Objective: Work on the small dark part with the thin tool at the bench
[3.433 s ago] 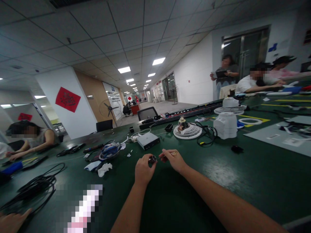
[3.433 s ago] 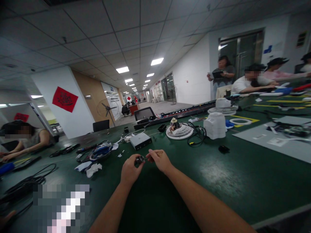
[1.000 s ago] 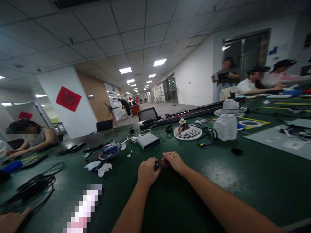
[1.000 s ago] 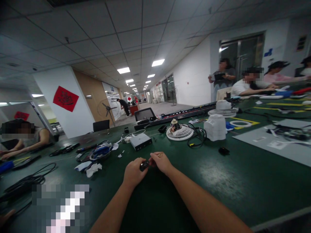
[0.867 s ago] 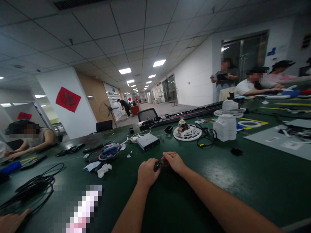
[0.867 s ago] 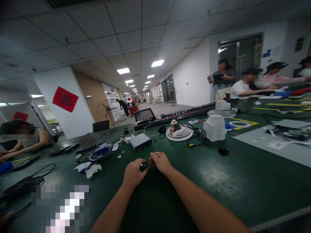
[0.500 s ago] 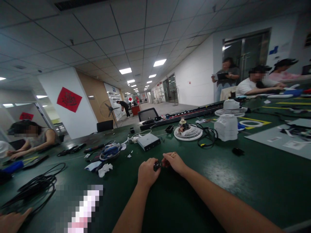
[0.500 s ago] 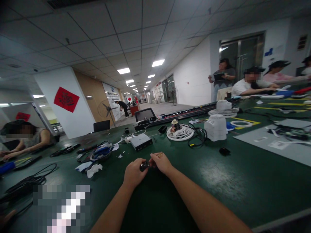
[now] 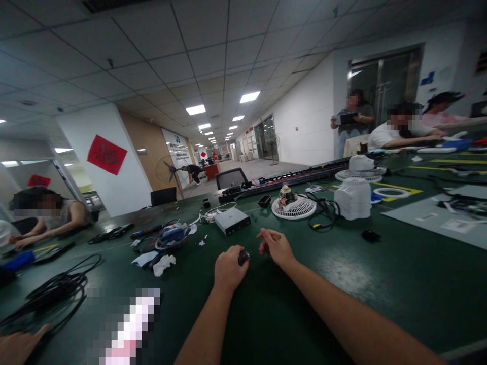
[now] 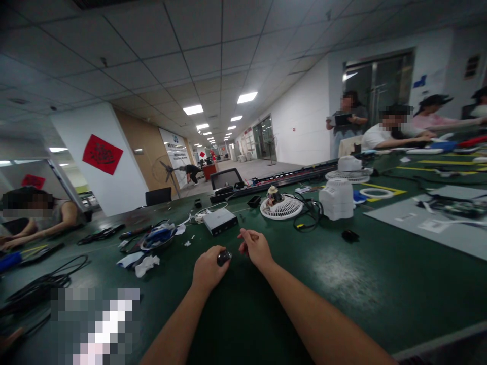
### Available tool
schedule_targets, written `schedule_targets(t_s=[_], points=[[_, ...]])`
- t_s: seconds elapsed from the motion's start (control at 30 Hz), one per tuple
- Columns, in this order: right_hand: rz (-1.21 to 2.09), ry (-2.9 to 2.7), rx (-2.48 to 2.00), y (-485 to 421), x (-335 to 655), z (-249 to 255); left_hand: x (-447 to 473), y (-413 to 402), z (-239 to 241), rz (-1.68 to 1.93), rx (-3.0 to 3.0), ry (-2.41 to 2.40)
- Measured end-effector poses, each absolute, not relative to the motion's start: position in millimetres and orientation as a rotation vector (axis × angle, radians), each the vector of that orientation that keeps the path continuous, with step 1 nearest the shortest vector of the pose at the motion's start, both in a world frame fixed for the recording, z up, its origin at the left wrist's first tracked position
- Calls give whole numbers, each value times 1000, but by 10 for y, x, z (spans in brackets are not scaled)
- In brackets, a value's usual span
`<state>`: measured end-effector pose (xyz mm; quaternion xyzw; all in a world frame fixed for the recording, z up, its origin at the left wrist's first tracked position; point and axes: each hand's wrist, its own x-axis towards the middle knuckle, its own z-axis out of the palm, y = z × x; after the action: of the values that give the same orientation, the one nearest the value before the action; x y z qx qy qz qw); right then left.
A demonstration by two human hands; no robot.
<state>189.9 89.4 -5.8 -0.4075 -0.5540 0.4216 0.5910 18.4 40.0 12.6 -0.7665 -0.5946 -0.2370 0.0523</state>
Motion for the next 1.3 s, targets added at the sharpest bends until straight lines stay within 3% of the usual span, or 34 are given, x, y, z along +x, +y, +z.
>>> schedule_targets(t_s=[0.17,0.5,1.0,1.3], points=[[591,-1562,-1145,938,1983,-118,143,436,88,-831,-2262,-1854],[503,-2123,-1052,809,1889,-154,98,479,31,-853,-2236,-1913],[786,-1749,-773,776,1848,-56,133,447,39,-947,-2414,-1604],[728,-1780,-770,724,1839,3,133,453,31,-950,-2410,-1482]])
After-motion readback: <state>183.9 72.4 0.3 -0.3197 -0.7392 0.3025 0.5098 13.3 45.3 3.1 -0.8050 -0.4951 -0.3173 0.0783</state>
